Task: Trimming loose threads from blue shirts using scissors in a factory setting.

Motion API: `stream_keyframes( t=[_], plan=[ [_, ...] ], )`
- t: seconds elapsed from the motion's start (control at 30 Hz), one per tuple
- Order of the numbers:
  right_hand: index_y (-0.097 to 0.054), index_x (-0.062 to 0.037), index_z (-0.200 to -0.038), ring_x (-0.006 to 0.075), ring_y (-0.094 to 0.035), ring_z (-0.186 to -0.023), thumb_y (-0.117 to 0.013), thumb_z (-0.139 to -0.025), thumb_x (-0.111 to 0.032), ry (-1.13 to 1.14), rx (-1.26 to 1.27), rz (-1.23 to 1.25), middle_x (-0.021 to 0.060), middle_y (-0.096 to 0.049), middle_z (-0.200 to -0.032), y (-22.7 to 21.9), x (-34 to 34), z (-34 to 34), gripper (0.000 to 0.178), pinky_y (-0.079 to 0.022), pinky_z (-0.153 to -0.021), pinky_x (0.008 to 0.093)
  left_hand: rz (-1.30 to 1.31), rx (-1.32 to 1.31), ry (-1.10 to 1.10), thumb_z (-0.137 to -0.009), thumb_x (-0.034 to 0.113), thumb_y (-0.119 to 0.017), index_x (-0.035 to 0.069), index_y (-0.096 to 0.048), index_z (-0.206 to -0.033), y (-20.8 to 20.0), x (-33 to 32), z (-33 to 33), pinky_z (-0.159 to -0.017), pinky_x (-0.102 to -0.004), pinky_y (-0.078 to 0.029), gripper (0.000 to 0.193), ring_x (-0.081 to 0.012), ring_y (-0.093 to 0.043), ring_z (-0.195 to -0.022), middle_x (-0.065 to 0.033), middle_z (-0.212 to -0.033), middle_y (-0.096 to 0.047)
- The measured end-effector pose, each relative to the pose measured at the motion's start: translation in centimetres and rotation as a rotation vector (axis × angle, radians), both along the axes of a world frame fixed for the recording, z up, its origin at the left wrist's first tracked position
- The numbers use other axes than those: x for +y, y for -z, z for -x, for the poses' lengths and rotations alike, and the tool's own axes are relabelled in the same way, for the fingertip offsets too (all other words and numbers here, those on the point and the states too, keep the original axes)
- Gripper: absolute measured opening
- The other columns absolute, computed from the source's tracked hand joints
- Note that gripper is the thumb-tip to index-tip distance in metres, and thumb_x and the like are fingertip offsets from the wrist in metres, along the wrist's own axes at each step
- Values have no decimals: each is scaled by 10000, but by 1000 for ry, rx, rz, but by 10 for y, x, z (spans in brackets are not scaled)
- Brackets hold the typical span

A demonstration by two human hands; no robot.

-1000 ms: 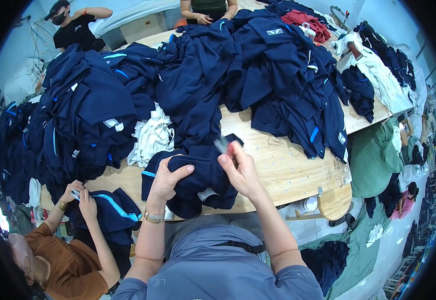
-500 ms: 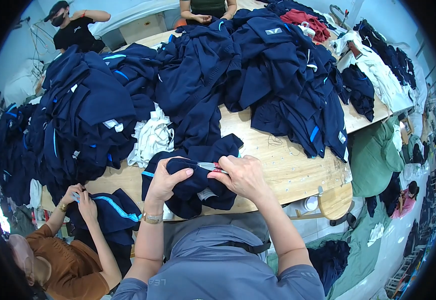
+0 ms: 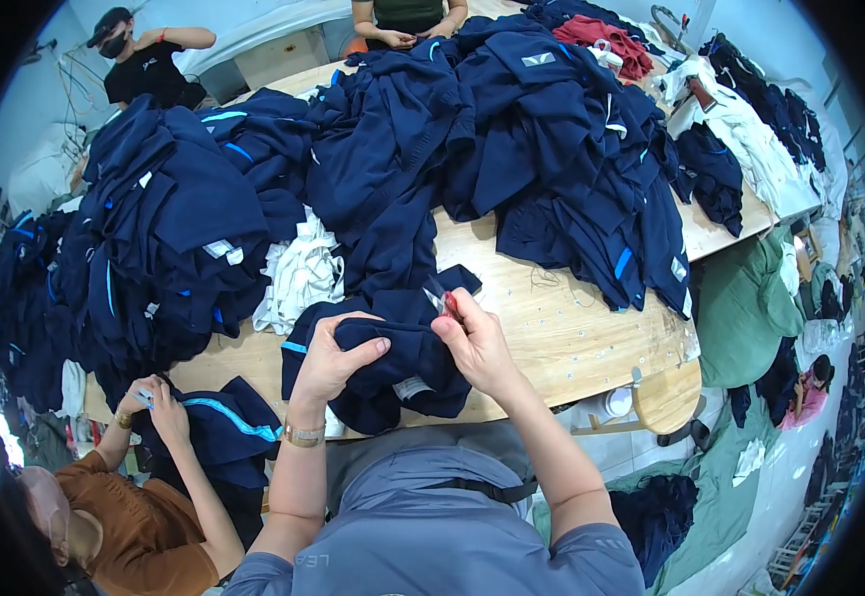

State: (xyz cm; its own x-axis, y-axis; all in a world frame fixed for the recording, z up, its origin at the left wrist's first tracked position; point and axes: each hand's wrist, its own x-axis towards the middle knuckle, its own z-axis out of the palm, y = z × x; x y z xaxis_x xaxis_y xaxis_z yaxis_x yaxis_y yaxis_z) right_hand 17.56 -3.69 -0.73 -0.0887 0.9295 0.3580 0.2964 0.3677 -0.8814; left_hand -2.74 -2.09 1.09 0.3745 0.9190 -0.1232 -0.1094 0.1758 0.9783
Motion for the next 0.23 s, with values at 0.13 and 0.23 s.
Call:
stream_keyframes(
  t=[0.13,0.23],
  plan=[
    [-572,-40,-962,60,-543,-606,-775,-681,-154,-66,131,18,30,-600,-724,-17,-4,20,365,-445,-565,204,-49,29,29,-746,44,-687,-17,-631,-937,-1,0,-1,-669,-191,-456,208,-55,-559,-732,-19,-820,-637],
    [-626,-70,-991,157,-634,-622,-754,-698,-142,-57,-66,-157,61,-655,-771,-6,2,23,328,-496,-590,222,-177,157,41,-750,74,-693,8,-637,-972,-2,-2,-3,-712,-199,-455,238,-57,-560,-752,-13,-830,-644]
  ],
)
